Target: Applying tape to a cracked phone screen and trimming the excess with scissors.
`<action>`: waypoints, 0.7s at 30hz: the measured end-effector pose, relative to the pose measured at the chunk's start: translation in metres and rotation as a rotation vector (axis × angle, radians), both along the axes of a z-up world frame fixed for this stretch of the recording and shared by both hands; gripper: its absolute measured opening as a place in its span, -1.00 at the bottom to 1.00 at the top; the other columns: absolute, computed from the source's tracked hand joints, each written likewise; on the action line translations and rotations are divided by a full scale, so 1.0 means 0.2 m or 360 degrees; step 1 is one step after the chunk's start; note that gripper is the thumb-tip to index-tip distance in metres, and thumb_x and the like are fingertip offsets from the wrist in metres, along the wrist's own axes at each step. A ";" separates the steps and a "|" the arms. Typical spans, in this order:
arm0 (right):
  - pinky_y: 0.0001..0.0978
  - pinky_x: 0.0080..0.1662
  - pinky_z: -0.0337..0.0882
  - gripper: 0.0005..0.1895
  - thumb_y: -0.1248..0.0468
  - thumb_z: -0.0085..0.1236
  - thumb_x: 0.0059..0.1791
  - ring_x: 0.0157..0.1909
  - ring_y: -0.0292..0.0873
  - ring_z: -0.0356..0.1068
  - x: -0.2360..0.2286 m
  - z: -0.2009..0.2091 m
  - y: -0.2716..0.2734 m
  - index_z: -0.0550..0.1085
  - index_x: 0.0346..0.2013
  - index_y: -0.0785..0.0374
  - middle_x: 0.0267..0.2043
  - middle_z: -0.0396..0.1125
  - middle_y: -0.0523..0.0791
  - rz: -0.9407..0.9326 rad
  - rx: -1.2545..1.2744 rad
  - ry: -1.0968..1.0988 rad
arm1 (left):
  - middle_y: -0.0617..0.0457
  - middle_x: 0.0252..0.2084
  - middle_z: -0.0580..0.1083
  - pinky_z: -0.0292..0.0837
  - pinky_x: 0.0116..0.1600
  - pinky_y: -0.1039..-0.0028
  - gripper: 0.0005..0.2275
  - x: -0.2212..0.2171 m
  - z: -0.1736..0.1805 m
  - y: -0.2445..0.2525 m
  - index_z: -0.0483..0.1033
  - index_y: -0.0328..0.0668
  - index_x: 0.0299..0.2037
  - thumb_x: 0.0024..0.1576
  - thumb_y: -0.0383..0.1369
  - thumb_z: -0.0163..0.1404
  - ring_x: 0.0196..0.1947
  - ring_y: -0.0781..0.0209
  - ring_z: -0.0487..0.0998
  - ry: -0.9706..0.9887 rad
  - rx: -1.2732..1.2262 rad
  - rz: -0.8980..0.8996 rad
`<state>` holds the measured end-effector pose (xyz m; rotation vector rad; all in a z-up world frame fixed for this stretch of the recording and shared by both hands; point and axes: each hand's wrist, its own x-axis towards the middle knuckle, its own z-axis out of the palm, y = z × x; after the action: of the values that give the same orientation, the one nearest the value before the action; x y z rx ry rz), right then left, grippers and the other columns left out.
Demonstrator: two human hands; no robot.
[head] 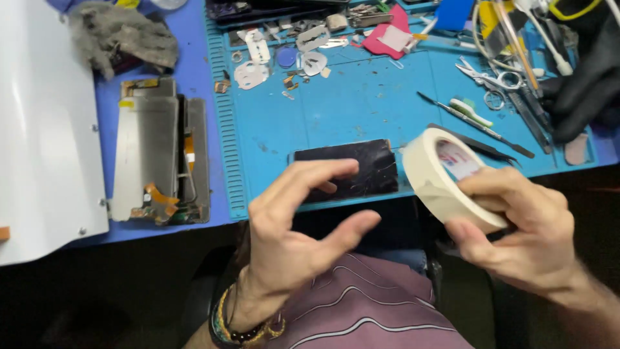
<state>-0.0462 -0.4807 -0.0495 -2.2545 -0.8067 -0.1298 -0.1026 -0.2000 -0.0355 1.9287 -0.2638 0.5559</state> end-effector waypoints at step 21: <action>-0.31 -0.32 0.36 -0.64 0.13 0.34 -0.12 -0.47 -0.12 0.35 0.20 0.17 0.39 0.48 -0.11 0.18 -0.45 0.47 -0.27 0.0610 -0.0470 -0.0155 | 0.00 -0.22 0.59 0.58 0.13 0.49 -0.93 0.02 -0.02 0.05 0.58 -0.16 -0.29 0.12 -0.49 0.22 -0.14 0.21 0.64 0.0153 -0.0560 0.0198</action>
<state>-0.0065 -0.4019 -0.0160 -2.3263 -1.3698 0.0649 -0.0988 -0.1908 -0.0395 1.6299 0.0168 0.5492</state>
